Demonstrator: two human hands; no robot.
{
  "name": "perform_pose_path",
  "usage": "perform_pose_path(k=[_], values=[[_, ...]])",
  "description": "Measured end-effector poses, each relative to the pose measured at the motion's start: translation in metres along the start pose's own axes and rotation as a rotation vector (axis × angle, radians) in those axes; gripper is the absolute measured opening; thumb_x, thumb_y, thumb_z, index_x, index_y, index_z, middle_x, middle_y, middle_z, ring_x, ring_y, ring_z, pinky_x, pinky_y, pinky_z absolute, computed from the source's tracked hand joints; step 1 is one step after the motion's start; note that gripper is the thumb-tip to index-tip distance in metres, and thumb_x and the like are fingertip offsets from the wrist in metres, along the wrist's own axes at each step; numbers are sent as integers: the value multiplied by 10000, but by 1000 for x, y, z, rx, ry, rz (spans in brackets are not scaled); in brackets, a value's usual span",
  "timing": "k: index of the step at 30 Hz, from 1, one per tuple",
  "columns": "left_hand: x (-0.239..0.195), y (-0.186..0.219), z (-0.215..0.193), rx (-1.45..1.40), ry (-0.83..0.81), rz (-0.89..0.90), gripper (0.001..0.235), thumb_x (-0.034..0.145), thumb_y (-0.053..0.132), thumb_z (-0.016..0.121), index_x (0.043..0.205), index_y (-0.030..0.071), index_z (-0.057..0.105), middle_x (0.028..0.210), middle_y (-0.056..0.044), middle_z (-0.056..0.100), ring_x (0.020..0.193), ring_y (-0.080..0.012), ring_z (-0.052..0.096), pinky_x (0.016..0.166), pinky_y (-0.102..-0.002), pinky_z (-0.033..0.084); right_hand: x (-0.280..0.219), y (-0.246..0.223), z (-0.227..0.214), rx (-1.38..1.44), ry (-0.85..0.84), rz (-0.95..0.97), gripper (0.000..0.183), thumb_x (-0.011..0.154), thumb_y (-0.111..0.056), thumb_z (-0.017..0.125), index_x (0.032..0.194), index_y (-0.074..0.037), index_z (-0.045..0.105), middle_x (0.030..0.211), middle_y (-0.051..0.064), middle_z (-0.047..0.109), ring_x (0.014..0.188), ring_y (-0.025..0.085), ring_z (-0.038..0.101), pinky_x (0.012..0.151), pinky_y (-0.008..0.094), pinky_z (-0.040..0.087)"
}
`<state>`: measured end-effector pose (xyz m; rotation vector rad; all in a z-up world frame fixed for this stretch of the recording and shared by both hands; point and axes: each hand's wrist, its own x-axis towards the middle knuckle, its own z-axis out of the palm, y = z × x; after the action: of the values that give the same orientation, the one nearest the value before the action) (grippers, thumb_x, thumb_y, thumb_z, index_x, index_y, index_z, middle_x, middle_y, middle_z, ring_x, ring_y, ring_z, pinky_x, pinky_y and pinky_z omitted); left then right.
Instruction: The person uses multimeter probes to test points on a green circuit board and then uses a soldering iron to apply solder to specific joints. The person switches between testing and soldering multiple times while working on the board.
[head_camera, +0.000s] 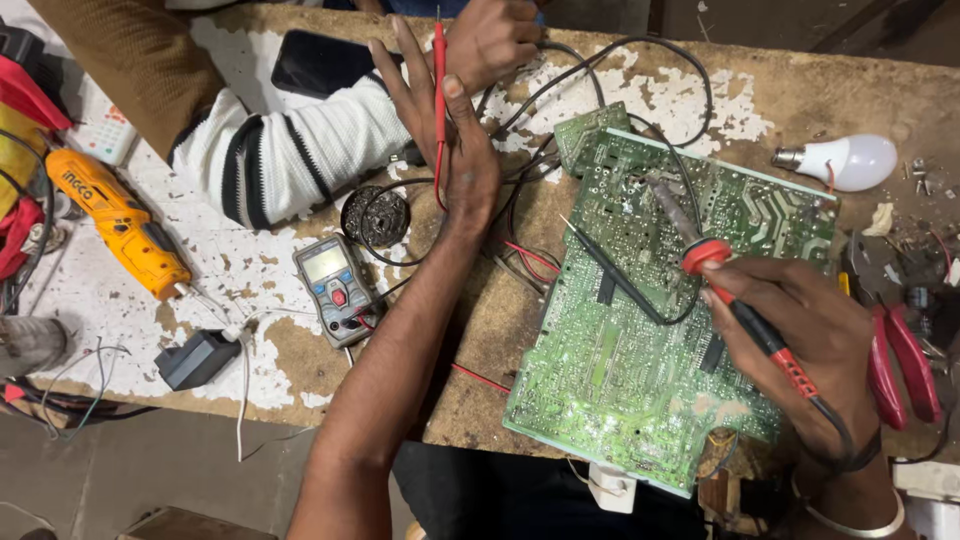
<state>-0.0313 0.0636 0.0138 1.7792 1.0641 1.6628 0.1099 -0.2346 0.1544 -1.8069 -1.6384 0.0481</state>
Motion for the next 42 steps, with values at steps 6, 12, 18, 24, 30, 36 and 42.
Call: perform_pose_path(k=[6, 12, 18, 24, 30, 36, 42], values=[[-1, -1, -5, 11, -20, -7, 632, 1173, 627, 213, 1663, 229, 211, 1757, -202, 42, 1650, -389, 108, 1348, -522, 213, -4, 2, 5, -71, -1, -33, 343, 903, -4, 808, 1234, -56, 732, 1132, 119, 712, 944, 231, 719, 794, 314, 578], [0, -4, -5, 1, -17, -21, 635, 1167, 636, 211, 1661, 236, 212, 1757, -204, 34, 1653, -395, 106, 1346, -533, 227, -5, 5, 5, -90, -3, -32, 335, 897, -15, 829, 1212, -77, 736, 1109, 106, 711, 906, 221, 703, 774, 316, 566], [1, -1, 2, -12, 0, -38, 638, 1162, 644, 208, 1659, 244, 214, 1757, -206, 27, 1656, -401, 104, 1343, -545, 242, -9, 11, 8, -53, -6, -51, 391, 861, -16, 822, 1238, -75, 737, 1076, 109, 704, 919, 233, 700, 796, 341, 567], [-3, -2, 2, -24, -14, -54, 615, 1181, 637, 208, 1667, 260, 208, 1766, -182, 9, 1618, -382, 104, 1358, -544, 264, -8, 12, 10, -88, 0, -78, 403, 858, 3, 829, 1243, -79, 743, 1073, 97, 714, 893, 222, 691, 777, 346, 560], [-6, -13, 4, -57, -19, -36, 586, 1195, 614, 252, 1663, 263, 212, 1769, -134, -24, 1622, -361, 82, 1334, -552, 248, -8, 8, 11, -88, 16, -77, 386, 884, 2, 831, 1251, -76, 740, 1097, 97, 709, 920, 223, 684, 740, 319, 557], [3, -6, 2, -91, -32, -29, 642, 1181, 615, 231, 1676, 207, 202, 1777, -130, 41, 1629, -312, 80, 1343, -548, 175, -4, 4, 6, -63, -1, -30, 362, 894, 14, 815, 1239, -65, 742, 1080, 100, 718, 920, 220, 698, 740, 312, 561], [-10, 32, -12, -380, -196, 204, 621, 1153, 539, 272, 1690, 268, 118, 1770, -96, 64, 1611, -262, 297, 1279, -474, 356, 2, -3, -2, -4, 1, 24, 353, 802, 27, 788, 1149, -1, 731, 1040, 160, 712, 901, 249, 708, 738, 346, 565]])
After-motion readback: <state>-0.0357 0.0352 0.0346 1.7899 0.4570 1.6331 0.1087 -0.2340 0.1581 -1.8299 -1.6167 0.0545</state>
